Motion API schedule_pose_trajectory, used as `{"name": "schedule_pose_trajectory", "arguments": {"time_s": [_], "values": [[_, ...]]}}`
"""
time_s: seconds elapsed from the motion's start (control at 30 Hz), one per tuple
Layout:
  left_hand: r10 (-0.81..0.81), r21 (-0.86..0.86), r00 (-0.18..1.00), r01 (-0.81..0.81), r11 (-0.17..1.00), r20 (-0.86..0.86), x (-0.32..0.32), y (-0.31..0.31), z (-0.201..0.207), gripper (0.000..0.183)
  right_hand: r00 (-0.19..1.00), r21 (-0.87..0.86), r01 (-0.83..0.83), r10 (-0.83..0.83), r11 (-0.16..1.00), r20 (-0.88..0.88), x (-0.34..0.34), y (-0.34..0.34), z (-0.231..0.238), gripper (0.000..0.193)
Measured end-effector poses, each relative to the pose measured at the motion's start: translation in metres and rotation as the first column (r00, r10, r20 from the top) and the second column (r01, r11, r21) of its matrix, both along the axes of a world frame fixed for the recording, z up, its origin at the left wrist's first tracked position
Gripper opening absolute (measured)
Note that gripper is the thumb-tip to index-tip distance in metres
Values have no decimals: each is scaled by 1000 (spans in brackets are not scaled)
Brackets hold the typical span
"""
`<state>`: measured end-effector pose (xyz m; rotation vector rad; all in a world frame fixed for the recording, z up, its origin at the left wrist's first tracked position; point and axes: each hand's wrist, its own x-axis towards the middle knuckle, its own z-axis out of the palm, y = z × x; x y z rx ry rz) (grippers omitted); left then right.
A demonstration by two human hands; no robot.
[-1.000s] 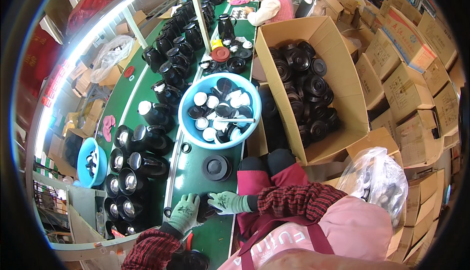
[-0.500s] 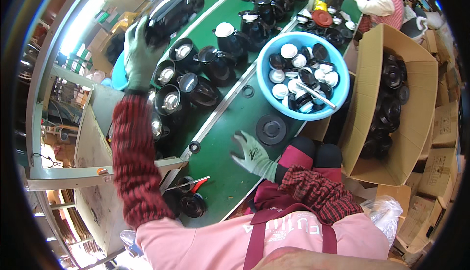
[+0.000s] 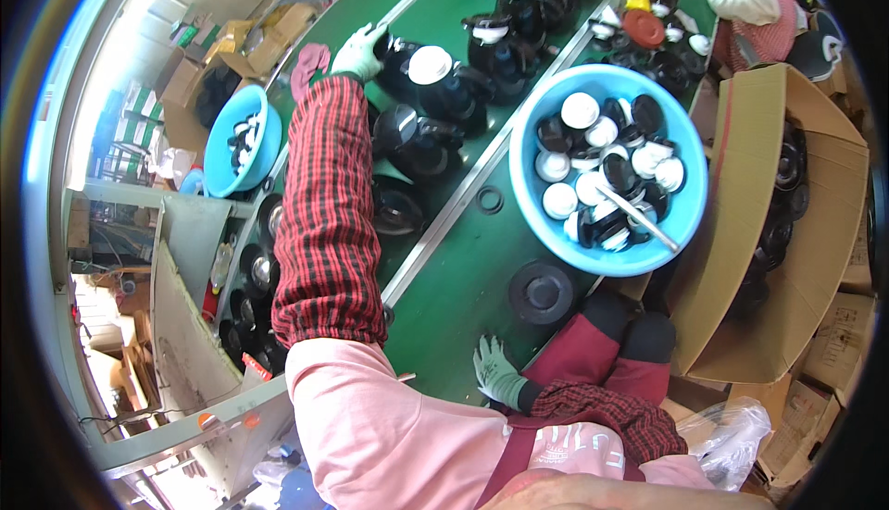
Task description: The person assembles black kettles by inserting a metal component into the base and securing a lid. They handle each kettle one at a time, placing the finished units into a cardboard box.
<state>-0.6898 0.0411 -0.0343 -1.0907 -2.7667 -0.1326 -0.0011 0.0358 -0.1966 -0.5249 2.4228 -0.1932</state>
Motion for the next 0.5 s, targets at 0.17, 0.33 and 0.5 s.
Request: {"name": "schedule_pose_trajectory", "arguments": {"time_s": [0.17,0.33,0.5], "values": [[28,112,998,-34,993,57,36,-45,49,72,997,20,47,-46,999,-67,12,-7,-20,84],[406,-75,899,-399,914,164,196,-150,90,65,988,110,119,-108,987,-108,4,-18,-23,68],[506,-428,862,-470,772,-34,365,-189,7,55,961,144,102,-60,984,-268,19,-17,-37,78]]}}
